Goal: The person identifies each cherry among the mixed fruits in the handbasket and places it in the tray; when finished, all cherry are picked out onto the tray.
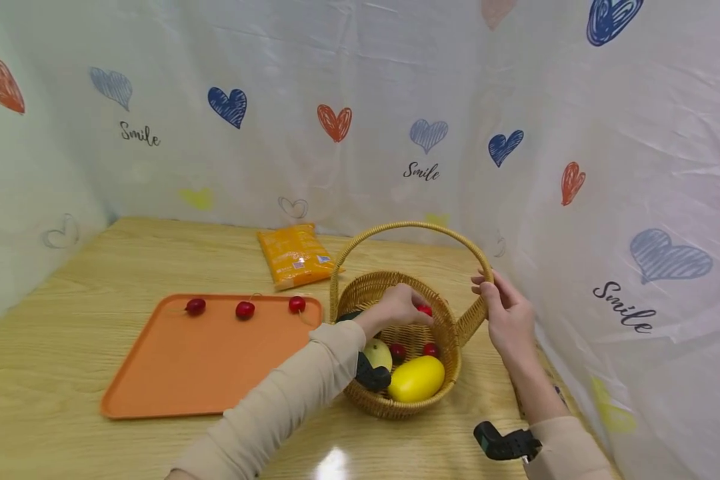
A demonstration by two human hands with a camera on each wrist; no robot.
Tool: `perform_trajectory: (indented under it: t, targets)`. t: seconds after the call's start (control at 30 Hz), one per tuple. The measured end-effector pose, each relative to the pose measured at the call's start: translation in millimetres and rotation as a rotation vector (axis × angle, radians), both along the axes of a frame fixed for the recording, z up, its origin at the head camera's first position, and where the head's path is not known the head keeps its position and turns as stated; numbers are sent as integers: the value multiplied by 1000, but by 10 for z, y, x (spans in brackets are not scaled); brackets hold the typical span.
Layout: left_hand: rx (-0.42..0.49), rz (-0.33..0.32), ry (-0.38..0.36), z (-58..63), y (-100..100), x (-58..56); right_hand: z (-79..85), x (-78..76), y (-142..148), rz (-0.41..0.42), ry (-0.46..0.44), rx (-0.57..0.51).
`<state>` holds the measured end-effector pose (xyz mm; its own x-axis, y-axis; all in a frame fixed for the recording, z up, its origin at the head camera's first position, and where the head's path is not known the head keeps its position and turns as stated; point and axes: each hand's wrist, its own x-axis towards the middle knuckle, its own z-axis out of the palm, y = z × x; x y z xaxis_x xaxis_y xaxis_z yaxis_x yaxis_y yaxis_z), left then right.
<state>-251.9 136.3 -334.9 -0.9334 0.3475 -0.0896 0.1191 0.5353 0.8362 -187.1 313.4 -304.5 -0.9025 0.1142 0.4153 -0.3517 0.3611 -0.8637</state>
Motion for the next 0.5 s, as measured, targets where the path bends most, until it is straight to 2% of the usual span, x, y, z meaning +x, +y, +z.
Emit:
perform_trajectory:
  t: [0.23,0.5]
  targets:
    - [69,-48,11,80,-162,31,-3,33,39,23,0,-21]
    - [76,-158,94,160,-407,128,27,42,-19,24,-6,-13]
